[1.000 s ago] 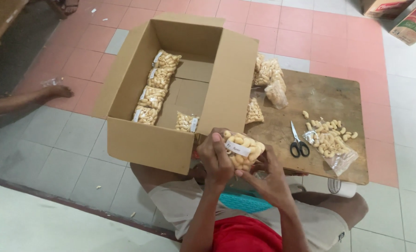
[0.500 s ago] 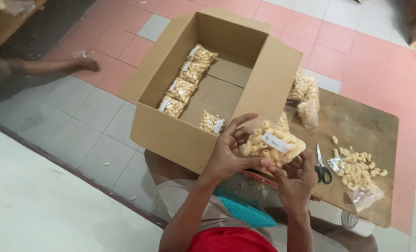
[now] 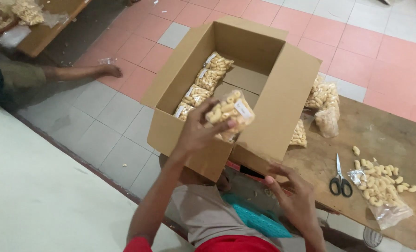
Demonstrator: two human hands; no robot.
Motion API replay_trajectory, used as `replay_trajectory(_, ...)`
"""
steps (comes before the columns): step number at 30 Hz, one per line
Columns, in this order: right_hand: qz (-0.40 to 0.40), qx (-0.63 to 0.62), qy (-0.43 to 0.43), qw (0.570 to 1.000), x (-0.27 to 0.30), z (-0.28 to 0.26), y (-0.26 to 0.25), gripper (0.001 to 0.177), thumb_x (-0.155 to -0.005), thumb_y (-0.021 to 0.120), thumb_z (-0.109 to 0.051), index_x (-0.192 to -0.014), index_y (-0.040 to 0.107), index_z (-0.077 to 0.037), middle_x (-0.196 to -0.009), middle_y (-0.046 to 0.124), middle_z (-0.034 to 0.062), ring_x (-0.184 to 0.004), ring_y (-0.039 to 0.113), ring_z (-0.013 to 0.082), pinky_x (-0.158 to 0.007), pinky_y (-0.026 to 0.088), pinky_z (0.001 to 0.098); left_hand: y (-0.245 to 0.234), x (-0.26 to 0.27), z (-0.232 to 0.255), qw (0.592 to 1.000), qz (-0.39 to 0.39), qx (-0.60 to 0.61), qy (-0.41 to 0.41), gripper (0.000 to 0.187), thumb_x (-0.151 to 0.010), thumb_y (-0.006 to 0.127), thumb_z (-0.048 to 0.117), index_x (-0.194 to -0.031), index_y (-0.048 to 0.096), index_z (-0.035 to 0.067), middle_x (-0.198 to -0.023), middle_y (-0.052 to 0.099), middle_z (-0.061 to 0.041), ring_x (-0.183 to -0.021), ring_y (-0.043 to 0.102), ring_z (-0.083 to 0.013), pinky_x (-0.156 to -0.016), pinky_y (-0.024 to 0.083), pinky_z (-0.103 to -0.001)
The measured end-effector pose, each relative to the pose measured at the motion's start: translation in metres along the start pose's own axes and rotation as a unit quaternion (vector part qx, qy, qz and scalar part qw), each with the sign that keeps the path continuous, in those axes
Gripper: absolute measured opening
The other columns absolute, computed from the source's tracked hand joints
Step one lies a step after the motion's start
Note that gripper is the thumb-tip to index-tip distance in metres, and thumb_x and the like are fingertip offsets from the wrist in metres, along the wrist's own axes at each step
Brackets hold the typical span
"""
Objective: Packing small plastic bags of cashew nuts into a cardboard box on a production floor.
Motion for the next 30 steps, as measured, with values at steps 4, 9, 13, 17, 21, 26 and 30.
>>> replay_trajectory(4, -0.042, 0.017, -0.011, 0.999, 0.019, 0.028, 0.003, 0.028, -0.092, 0.071, -0.028, -0.114, 0.081, -0.014, -0.113, 0.086, 0.0002, -0.101, 0.083, 0.0121, -0.082, 0.067, 0.0271, -0.04, -0.066, 0.005, 0.981, -0.012, -0.178, 0.078, 0.077, -0.078, 0.084, 0.045, -0.146, 0.061, 0.016, -0.11, 0.079, -0.016, -0.087, 0.079, -0.0212, -0.06, 0.069, -0.026)
replay_trajectory(9, -0.086, 0.1, 0.087, 0.987, 0.041, 0.075, 0.013, 0.028, -0.092, 0.068, -0.038, -0.106, 0.084, -0.02, -0.106, 0.089, -0.0079, -0.093, 0.083, 0.0054, -0.071, 0.069, 0.025, -0.036, -0.147, -0.033, 0.911, -0.137, -0.377, 0.1, 0.085, -0.076, 0.078, 0.065, -0.145, 0.064, 0.017, -0.154, 0.06, -0.01, -0.143, 0.055, -0.0272, -0.108, 0.046, -0.04)
replay_trajectory(13, -0.064, 0.158, 0.023, 0.985, 0.054, 0.122, 0.027, 0.026, -0.089, 0.072, -0.042, -0.091, 0.081, -0.018, -0.079, 0.087, -0.0064, -0.057, 0.081, 0.0115, -0.056, 0.063, 0.0295, -0.022, -0.199, -0.089, 0.892, -0.166, -0.419, 0.028, 0.105, -0.074, 0.077, 0.07, -0.151, 0.052, 0.002, -0.156, 0.055, -0.016, -0.139, 0.056, -0.0316, -0.105, 0.049, -0.041)
replay_trajectory(17, -0.104, 0.196, 0.08, 0.972, 0.067, 0.13, 0.037, 0.032, -0.09, 0.07, -0.051, -0.085, 0.082, -0.022, -0.073, 0.085, -0.0047, -0.058, 0.078, 0.0102, -0.059, 0.059, 0.0285, 0.004, -0.225, -0.132, 0.871, -0.248, -0.424, -0.027, 0.096, -0.071, 0.083, 0.063, -0.145, 0.056, 0.008, -0.149, 0.058, -0.014, -0.129, 0.06, -0.0307, -0.097, 0.05, -0.039)
replay_trajectory(21, -0.106, 0.212, 0.049, 0.97, 0.067, 0.125, 0.041, 0.034, -0.092, 0.065, -0.055, -0.08, 0.077, -0.025, -0.064, 0.077, -0.0065, -0.053, 0.067, 0.008, -0.054, 0.048, 0.03, 0.014, -0.233, -0.151, 0.855, -0.312, -0.397, -0.12, 0.095, -0.073, 0.085, 0.053, -0.15, 0.048, 0.012, -0.143, 0.058, -0.019, -0.112, 0.067, -0.0243, -0.089, 0.057, -0.036)
replay_trajectory(26, -0.116, 0.22, 0.061, 0.967, 0.073, 0.126, 0.042, 0.037, -0.093, 0.064, -0.054, -0.079, 0.077, -0.023, -0.06, 0.071, -0.0048, -0.052, 0.065, 0.0087, -0.054, 0.048, 0.0298, 0.014, -0.212, -0.148, 0.863, -0.35, -0.305, -0.197, 0.09, -0.07, 0.086, 0.044, -0.147, 0.05, 0.015, -0.144, 0.059, -0.012, -0.127, 0.063, -0.0266, -0.101, 0.058, -0.036)
replay_trajectory(30, -0.093, 0.23, 0.061, 0.967, 0.078, 0.13, 0.044, 0.037, -0.092, 0.065, -0.056, -0.076, 0.075, -0.025, -0.061, 0.073, -0.0072, -0.053, 0.068, 0.0052, -0.055, 0.055, 0.0287, 0.017, -0.207, -0.15, 0.845, -0.375, -0.317, -0.21, 0.092, -0.072, 0.083, 0.044, -0.153, 0.05, 0.015, -0.149, 0.054, -0.011, -0.123, 0.064, -0.024, -0.1, 0.059, -0.032)
Point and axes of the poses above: each hand's wrist, its own x-axis away from the middle knuckle, its own y-axis out of the palm, z = x × y, the point moved 8 cm from there along -x, towards the middle knuckle
